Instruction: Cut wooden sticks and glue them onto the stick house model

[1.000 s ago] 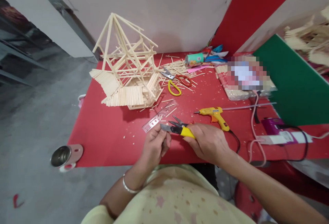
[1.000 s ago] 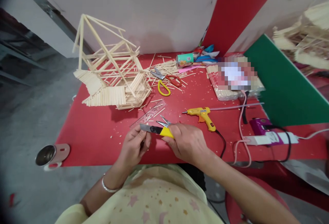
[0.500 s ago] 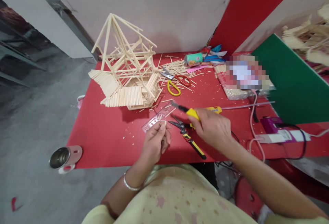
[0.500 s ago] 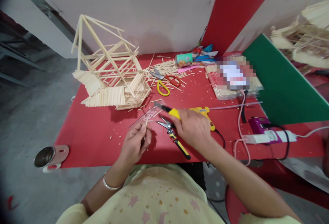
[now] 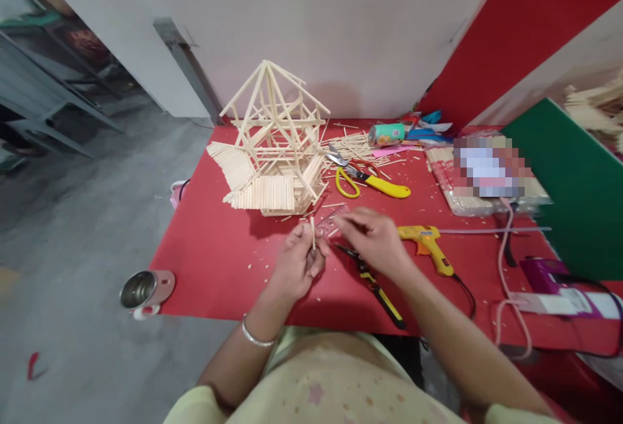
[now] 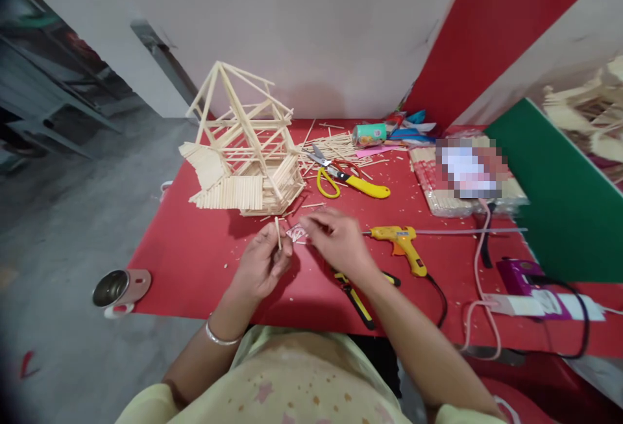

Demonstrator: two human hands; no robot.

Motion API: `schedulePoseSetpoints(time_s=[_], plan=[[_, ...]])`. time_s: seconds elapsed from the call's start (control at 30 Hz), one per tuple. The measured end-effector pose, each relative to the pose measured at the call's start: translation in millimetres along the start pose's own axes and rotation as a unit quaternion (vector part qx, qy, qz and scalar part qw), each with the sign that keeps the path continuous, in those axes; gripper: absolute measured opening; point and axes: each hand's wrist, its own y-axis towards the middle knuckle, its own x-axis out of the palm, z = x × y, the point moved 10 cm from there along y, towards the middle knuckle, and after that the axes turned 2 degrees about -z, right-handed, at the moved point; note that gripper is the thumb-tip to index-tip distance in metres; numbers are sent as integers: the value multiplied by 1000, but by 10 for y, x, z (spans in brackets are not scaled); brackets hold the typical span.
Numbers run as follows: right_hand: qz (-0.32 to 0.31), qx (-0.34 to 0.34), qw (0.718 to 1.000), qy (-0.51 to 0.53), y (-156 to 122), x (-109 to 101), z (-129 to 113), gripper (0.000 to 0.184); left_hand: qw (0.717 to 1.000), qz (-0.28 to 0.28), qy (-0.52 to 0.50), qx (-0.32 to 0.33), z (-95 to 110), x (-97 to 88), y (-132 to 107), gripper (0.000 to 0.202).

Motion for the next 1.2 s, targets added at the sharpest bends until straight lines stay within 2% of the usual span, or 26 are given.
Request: schedulePoseSetpoints(time_s=[0.1,0.23,0.37,0.47,0.6,0.8,1.0,1.07,1.2], plan=[[19,14,989,149,-86,283,-188,28,1000,-2,14,-24,-31,-17,17,46],[-4,39,971,234,40,521,-221,27,999,18,40,-27,-3,-128,-17,46],[5,58,967,249,145,517,-191,29,996,39,85,12,113,-231,-60,43],[22,43,974,223,159,484,-217,27,991,58,112,33,182,-277,-63,41],[-8,26,970,243,168,572,-266,28,990,85,97,53,286,-301,-29,46],[-41,88,936,339,250,767,-126,32,995,88,47,18,333,-252,57,48],[-103,153,855,485,284,1091,-77,40,996,90,23,2,326,-239,175,44],[-111,156,849,492,305,1121,-93,43,995,98,17,9,332,-269,212,42],[-107,155,863,470,338,1096,-78,45,990,139,22,21,377,-361,245,50]])
